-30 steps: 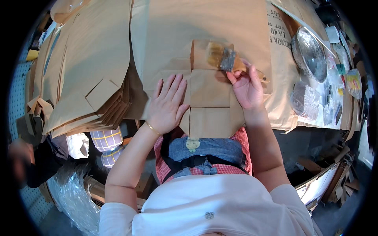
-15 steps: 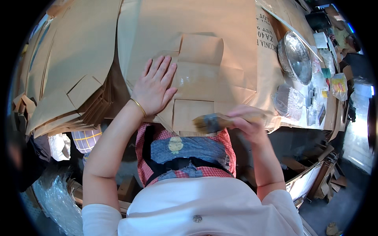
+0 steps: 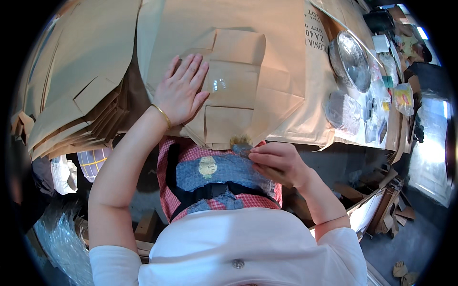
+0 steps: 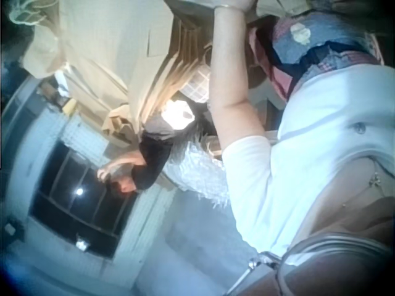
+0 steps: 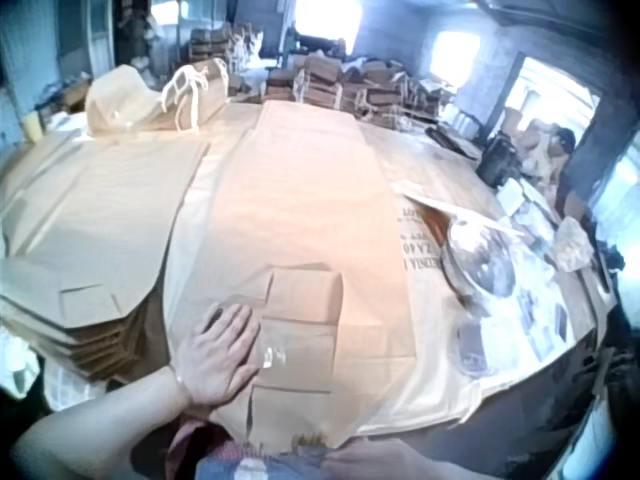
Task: The person folds flat cardboard pieces into box shapes, applies adhesive with a brush, and presses the flaps to secure them. The person repeats this process for multiple boxes, stacking the finished ones on the table.
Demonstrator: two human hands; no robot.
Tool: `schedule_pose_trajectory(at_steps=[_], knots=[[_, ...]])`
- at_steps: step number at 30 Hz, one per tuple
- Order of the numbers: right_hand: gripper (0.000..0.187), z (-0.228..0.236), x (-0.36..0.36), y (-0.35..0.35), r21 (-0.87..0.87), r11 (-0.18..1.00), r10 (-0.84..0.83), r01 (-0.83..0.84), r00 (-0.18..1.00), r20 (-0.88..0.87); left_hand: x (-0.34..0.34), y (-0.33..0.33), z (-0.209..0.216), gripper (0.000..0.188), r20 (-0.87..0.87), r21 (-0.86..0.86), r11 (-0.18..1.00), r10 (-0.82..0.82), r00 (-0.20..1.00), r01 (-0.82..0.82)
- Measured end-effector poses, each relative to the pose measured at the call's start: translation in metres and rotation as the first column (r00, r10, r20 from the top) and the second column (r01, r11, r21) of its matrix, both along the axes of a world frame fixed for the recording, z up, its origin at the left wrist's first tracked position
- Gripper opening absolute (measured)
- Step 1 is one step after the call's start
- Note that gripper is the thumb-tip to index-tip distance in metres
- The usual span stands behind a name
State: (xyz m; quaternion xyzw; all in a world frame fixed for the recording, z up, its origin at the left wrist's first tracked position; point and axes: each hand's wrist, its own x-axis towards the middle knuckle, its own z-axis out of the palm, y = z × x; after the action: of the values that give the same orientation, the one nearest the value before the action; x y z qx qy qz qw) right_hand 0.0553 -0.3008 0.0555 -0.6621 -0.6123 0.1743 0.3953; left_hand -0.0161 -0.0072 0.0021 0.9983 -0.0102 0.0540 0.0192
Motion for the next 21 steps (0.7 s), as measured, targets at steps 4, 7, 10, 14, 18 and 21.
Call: schedule_pose_trajectory(at_steps=[4,7,10,14,18,21], knots=[[0.025,0.030,0.013,0.029,0.085,0.996,0.063,-0.034,0.929,-0.364,0.009,0.011,-0.001,0.049,0.077,-0.192,0.976,-0.087,0.993,0.100],[0.029,0.017,0.014,0.092,0.133,0.987,0.097,-0.096,0.995,-0.005,0.018,0.034,-0.019,0.029,0.255,-0.499,0.836,-0.111,0.961,0.229],[0.022,0.005,0.014,0.110,0.039,0.981,0.185,-0.190,0.977,0.102,0.017,0.029,-0.017,0.027,0.296,-0.410,0.876,-0.136,0.945,0.255],[0.022,0.011,0.000,0.078,-0.095,0.969,0.237,-0.228,0.968,0.088,0.017,0.020,-0.019,0.029,0.395,-0.255,0.939,-0.118,0.911,0.232],[0.023,0.014,-0.010,0.054,-0.170,0.964,0.218,-0.206,0.974,0.057,0.018,0.020,-0.023,0.029,0.390,-0.233,0.947,-0.117,0.913,0.221],[0.020,0.006,-0.017,0.034,-0.072,0.991,0.116,-0.113,0.992,0.043,0.018,0.014,-0.019,0.030,0.329,-0.231,0.956,-0.100,0.939,0.183]])
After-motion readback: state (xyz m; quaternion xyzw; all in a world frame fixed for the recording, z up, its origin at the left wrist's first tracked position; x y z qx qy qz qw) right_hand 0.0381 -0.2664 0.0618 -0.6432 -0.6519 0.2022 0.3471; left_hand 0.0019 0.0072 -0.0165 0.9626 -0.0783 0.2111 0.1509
